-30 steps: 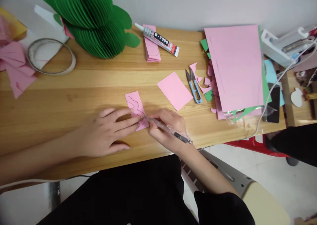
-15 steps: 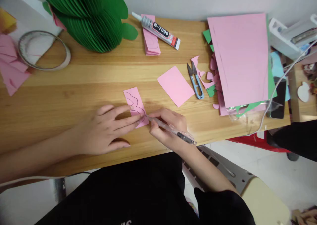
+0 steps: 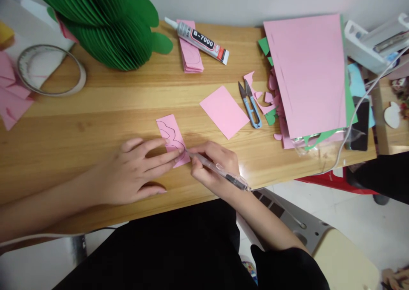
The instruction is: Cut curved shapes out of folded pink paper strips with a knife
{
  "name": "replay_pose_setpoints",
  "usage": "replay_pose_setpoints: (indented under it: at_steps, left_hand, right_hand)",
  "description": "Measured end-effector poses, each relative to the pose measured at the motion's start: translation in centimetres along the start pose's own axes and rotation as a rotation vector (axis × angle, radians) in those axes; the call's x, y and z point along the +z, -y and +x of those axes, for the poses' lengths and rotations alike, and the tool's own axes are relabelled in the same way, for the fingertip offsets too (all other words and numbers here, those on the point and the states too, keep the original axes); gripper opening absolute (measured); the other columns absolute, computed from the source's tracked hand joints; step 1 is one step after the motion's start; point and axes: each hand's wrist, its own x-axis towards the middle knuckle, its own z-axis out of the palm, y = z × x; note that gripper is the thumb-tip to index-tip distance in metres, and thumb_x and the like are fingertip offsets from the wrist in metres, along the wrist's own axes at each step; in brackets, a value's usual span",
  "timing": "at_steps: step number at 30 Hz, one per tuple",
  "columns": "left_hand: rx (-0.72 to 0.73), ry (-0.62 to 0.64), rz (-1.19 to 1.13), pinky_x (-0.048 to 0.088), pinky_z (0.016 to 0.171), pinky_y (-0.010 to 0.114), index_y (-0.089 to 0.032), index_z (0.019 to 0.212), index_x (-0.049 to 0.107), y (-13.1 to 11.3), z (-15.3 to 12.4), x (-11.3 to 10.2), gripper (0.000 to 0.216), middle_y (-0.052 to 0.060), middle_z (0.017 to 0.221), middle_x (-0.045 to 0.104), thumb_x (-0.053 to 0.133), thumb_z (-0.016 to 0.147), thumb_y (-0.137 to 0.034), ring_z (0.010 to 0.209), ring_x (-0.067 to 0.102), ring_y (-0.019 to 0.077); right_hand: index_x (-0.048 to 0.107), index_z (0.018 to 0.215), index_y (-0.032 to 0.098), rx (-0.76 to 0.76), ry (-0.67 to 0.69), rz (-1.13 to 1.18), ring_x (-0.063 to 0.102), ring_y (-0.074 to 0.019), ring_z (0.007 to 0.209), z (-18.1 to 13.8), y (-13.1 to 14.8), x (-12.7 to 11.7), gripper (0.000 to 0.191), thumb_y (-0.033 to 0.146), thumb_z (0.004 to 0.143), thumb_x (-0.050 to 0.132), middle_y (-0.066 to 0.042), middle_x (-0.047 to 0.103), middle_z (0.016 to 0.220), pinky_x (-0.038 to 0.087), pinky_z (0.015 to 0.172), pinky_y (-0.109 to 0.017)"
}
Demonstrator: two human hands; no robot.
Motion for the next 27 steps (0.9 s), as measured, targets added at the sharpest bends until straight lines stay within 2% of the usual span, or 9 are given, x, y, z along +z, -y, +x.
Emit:
replay_pose_setpoints:
  at_steps: [10, 14, 16, 21, 27]
  left_hand:
    - [-0.013, 0.008, -0.019, 0.034, 0.093, 0.043, -0.02, 0.137, 0.058, 0.0, 0.0, -0.2, 0.05, 0.003, 0.14, 0.063, 0.049, 0.099, -0.052, 0.126, 0.05, 0.0313]
    - [-0.007, 0.029, -0.053, 0.034, 0.094, 0.043, -0.018, 0.134, 0.06, 0.3, 0.1, -0.8, 0.048, 0.003, 0.14, 0.062, 0.043, 0.102, -0.05, 0.125, 0.051, 0.0307]
    - [-0.003, 0.031, -0.075, 0.034, 0.096, 0.043, -0.018, 0.134, 0.06, 0.4, 0.2, -1.0, 0.048, 0.003, 0.14, 0.063, 0.044, 0.102, -0.049, 0.125, 0.05, 0.0301]
    - [0.013, 0.066, -0.138, 0.032, 0.098, 0.043, -0.018, 0.138, 0.057, 1.0, 0.5, -1.5, 0.051, 0.006, 0.142, 0.061, 0.05, 0.098, -0.05, 0.128, 0.049, 0.0304]
    - [0.032, 0.105, -0.236, 0.031, 0.099, 0.044, -0.017, 0.137, 0.056, 2.0, 1.0, -2.1, 0.053, 0.009, 0.14, 0.061, 0.053, 0.096, -0.051, 0.126, 0.049, 0.0309]
  right_hand:
    - [0.07, 0.088, 0.017, 0.03, 0.011, 0.027, 0.06, -0.0084, 0.054, -0.3, -0.2, 0.0, 0.01, 0.016, 0.085, 0.061, 0.002, 0.068, 0.066, 0.048, 0.051, -0.021]
    - [0.07, 0.103, 0.02, 0.145, -0.042, 0.193, 0.068, -0.011, 0.071, -0.6, -0.4, 0.3, 0.016, 0.021, 0.092, 0.057, -0.001, 0.075, 0.086, 0.054, 0.064, -0.024]
    - [0.069, 0.105, 0.02, 0.215, -0.094, 0.239, 0.069, -0.012, 0.073, -0.5, -0.2, 0.7, 0.017, 0.024, 0.092, 0.058, -0.002, 0.075, 0.089, 0.054, 0.064, -0.025]
    - [0.065, 0.08, 0.02, 0.292, -0.186, 0.218, 0.054, -0.0086, 0.048, 0.2, 0.7, 1.8, 0.005, 0.024, 0.082, 0.066, 0.004, 0.065, 0.061, 0.042, 0.044, -0.022]
    - [0.06, 0.07, 0.02, 0.298, -0.221, 0.153, 0.051, -0.0076, 0.042, 0.1, 0.5, 2.3, 0.01, 0.022, 0.079, 0.064, 0.006, 0.059, 0.051, 0.04, 0.042, -0.02]
